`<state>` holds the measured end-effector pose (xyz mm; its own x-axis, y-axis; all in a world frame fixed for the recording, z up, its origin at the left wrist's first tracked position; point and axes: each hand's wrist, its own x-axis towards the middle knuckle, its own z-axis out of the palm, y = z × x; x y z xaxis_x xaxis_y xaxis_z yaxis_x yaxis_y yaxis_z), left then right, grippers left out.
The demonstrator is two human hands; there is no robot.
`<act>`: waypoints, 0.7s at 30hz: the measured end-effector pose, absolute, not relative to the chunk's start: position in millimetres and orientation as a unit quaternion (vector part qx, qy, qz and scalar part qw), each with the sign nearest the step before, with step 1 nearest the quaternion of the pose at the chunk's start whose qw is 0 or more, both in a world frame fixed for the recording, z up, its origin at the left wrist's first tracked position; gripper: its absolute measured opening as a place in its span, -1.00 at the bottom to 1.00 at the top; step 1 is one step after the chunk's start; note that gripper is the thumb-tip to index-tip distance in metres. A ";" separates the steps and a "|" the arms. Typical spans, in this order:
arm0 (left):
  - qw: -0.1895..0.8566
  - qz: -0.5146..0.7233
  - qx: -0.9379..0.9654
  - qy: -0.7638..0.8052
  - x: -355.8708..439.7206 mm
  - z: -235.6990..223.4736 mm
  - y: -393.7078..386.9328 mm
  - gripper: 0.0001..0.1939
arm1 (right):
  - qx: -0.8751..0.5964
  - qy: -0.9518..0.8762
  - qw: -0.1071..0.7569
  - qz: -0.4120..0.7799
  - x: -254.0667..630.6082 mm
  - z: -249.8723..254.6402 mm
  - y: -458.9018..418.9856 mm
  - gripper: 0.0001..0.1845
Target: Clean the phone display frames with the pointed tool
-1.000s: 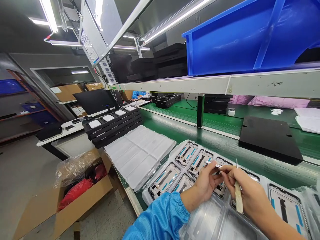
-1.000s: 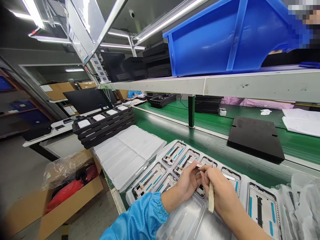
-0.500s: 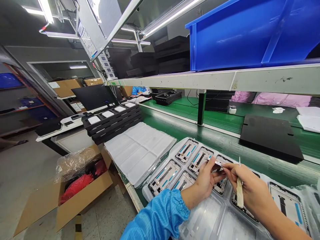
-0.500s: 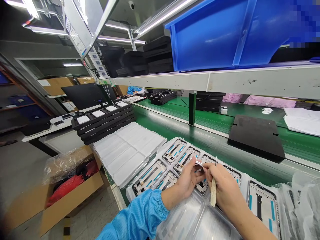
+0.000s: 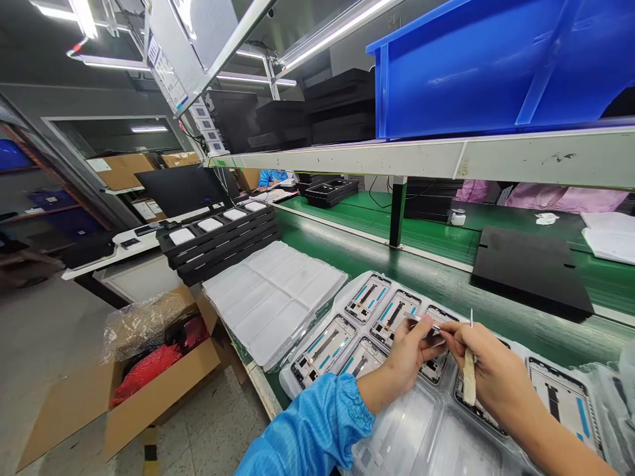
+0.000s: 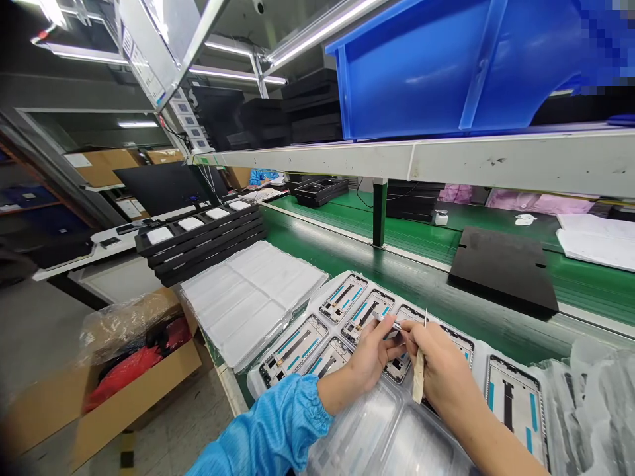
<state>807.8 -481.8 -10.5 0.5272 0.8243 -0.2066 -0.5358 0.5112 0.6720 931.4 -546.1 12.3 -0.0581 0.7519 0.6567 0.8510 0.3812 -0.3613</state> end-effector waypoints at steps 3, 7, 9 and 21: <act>0.826 0.412 0.280 0.265 807.4 -9.7 -482.5 -0.39 | -0.558 -0.729 0.392 -0.068 933.6 9.1 -545.5 -0.72; 0.829 0.412 0.272 0.262 807.0 -8.4 -482.7 -0.40 | -0.559 -0.737 0.374 -0.075 936.2 5.2 -544.3 -0.72; 0.831 0.411 0.271 0.260 807.0 -8.1 -482.4 -0.40 | -0.559 -0.738 0.371 -0.081 936.1 5.4 -543.9 -0.71; 0.833 0.405 0.266 0.268 806.4 -4.6 -483.6 -0.39 | -0.569 -0.727 0.375 -0.082 927.9 16.1 -547.5 -0.75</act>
<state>806.4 -483.6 -4.6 0.5280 0.8174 -0.2302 -0.5326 0.5299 0.6599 927.9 -547.5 16.1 -0.0694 0.7659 0.6392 0.8893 0.3379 -0.3083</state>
